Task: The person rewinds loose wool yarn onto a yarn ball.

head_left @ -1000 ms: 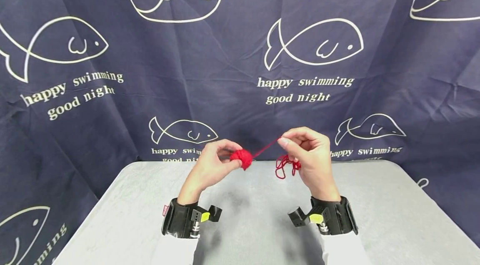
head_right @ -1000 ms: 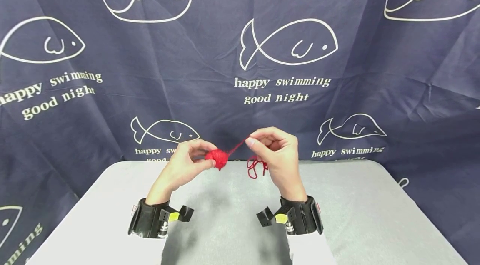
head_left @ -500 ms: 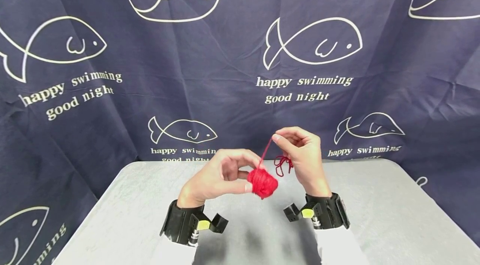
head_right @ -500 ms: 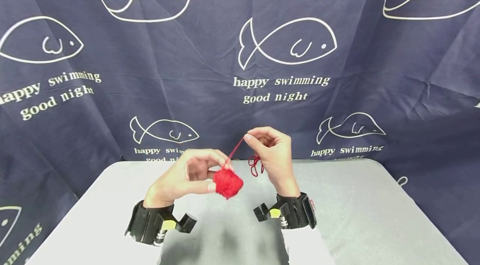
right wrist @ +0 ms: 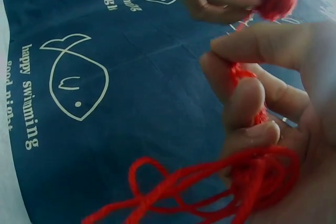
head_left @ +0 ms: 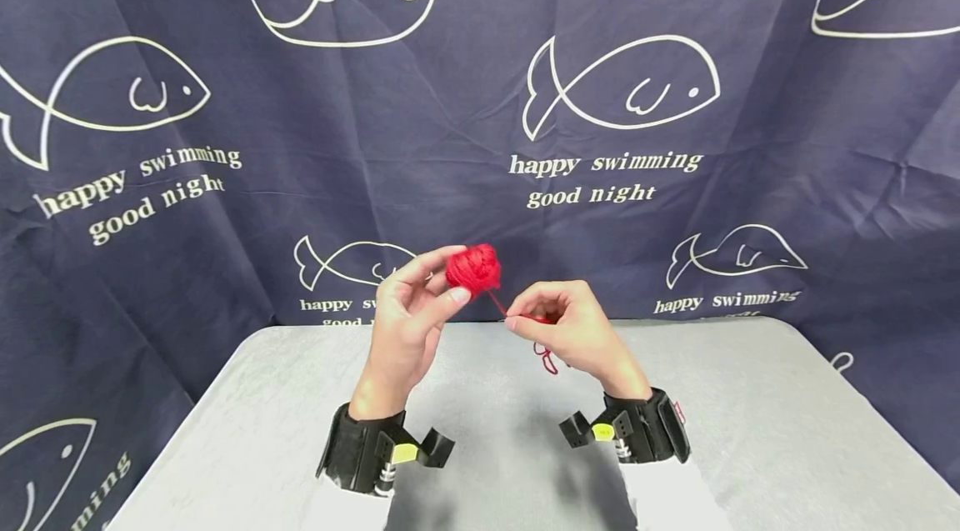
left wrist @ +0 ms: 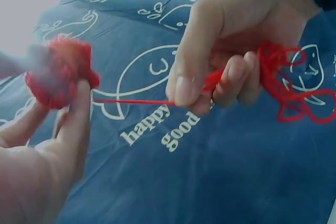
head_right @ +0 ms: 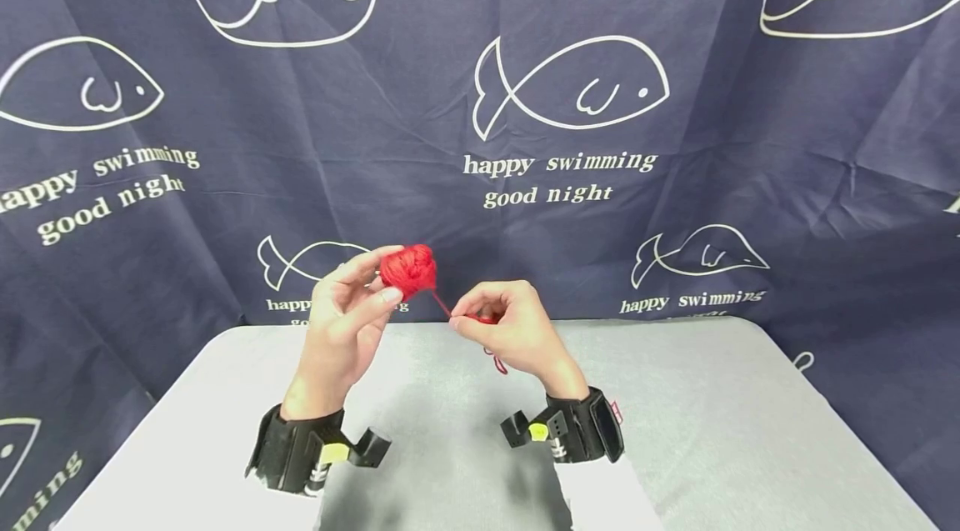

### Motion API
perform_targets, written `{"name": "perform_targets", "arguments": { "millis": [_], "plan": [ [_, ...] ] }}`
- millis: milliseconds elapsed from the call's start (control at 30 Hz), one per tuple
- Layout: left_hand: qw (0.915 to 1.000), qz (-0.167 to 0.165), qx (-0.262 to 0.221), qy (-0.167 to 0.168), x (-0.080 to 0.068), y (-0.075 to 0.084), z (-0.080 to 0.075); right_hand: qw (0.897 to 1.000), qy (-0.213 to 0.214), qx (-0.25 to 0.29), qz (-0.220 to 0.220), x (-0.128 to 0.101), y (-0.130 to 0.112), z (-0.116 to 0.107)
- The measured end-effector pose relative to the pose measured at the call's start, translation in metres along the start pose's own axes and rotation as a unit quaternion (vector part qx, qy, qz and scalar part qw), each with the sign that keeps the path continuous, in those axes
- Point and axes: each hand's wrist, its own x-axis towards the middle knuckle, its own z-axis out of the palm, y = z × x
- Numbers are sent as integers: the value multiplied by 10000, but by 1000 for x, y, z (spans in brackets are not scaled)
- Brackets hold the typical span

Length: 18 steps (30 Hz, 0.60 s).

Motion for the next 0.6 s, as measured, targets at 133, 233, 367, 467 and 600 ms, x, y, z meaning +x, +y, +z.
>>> {"name": "perform_targets", "arguments": {
  "millis": [133,233,367,467,600],
  "plan": [
    [9933,64,873,755,2,1,-6,9993,-355,64,-74,-2,-6,2],
    [9755,-24,1922,1072,3,-1,-13,9987,-437,167,-192,-4,-10,3],
    [9493,-257,2996,911,2,-6,-20,9978,-292,288,-523,-5,-14,3],
    [9310,-415,3594,489,1,-8,-24,9960,-97,463,-757,-6,-16,1],
    [9120,-704,4035,-193,-1,-9,-24,9932,332,791,-783,-6,-19,-2]
  ]
}}
